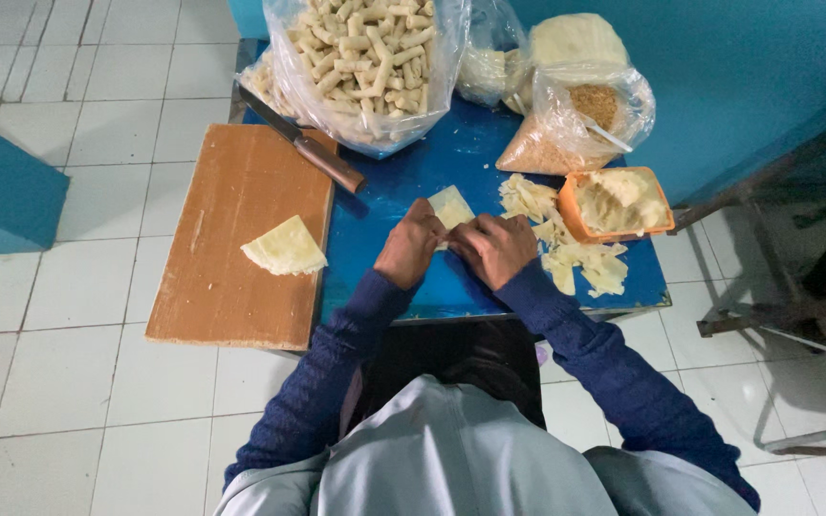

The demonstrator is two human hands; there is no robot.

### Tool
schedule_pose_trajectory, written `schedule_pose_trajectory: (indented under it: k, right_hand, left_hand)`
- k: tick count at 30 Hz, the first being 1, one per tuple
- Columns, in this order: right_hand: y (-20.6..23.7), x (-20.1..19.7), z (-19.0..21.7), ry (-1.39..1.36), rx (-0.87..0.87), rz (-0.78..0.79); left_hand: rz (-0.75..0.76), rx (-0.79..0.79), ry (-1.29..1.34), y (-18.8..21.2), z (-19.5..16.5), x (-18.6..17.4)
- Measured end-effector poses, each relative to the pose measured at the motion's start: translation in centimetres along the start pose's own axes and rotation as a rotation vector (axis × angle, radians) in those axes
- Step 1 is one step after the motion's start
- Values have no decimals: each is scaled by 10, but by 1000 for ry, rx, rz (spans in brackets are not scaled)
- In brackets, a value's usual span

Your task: The person sits at a blue table and wraps small pieces of dough in thin pastry sheets, folding each wrapper around a filling piece by hand. They occasionally use a spoon to scoop filling from a plastic bag and set finished wrapped pieces aside on the table.

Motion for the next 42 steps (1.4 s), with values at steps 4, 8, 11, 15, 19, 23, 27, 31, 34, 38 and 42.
schedule_pose_trajectory:
  k: [4, 8, 11, 15, 19, 23, 27, 31, 34, 38, 42]
  right_hand:
    - [1, 10, 0, 89, 18, 12]
    - [1, 10, -5, 89, 81, 10]
    - [0, 3, -6, -1, 132, 2]
    - [0, -21, 15, 25, 39, -137]
    - [7, -30, 19, 13, 13, -134]
    - [9, -18, -11, -236, 184, -82]
    - [8, 3, -11, -308, 178, -14]
    - [4, 11, -12, -281, 191, 18]
    - [-2, 12, -19, -312, 235, 17]
    - [5, 31, -39, -307, 475, 187]
    - [-3, 11, -22, -322, 321, 43]
  left_hand:
    - [3, -16, 10, 3, 1, -1]
    - [1, 14, 23, 4, -3, -2]
    - [-12, 25, 15, 5, -4, -2]
    - [-8, -17, 0, 5, 0, 1]
    - [-5, -20, 5, 4, 0, 1]
    - [10, -43, -9, 2, 3, 4]
    - [21, -25, -29, 1, 1, 4]
    - [-2, 30, -5, 0, -9, -3]
    - [25, 22, 1, 2, -14, -6]
    - [42, 49, -29, 2, -20, -2]
    - [18, 86, -81, 1, -17, 3]
Point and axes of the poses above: each hand's wrist, its own y-axis away from the middle knuckle, its own x-axis out of the palm, z = x × y, the point moved 10 cm from there along -y, towards the middle knuckle, and after that the axes turned 14 degrees about -z, right-handed, at the moved point
